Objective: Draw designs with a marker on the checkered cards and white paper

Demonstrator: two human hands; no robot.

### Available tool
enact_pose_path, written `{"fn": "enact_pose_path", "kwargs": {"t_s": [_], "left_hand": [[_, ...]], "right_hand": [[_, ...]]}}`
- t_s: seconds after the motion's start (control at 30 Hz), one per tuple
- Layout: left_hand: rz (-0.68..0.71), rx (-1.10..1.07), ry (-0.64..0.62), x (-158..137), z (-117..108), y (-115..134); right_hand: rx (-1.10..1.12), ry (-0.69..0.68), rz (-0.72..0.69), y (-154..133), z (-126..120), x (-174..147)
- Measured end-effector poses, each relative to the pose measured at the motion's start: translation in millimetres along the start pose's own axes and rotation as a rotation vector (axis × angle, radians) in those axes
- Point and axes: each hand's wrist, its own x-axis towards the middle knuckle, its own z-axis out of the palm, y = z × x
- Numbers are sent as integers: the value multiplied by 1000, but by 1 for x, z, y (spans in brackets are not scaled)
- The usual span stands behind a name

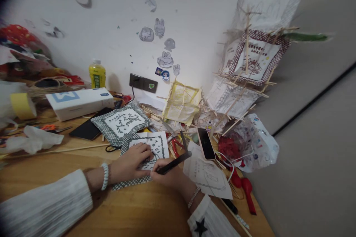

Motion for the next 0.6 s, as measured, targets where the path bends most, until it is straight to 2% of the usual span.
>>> {"fn": "enact_pose_path", "kwargs": {"t_s": [0.47, 0.6], "left_hand": [[12, -6, 11, -1, 1, -2], [15, -7, 18, -1, 1, -1]], "right_hand": [[-79, 117, 38, 6, -2, 3], [-37, 114, 53, 4, -4, 3]]}}
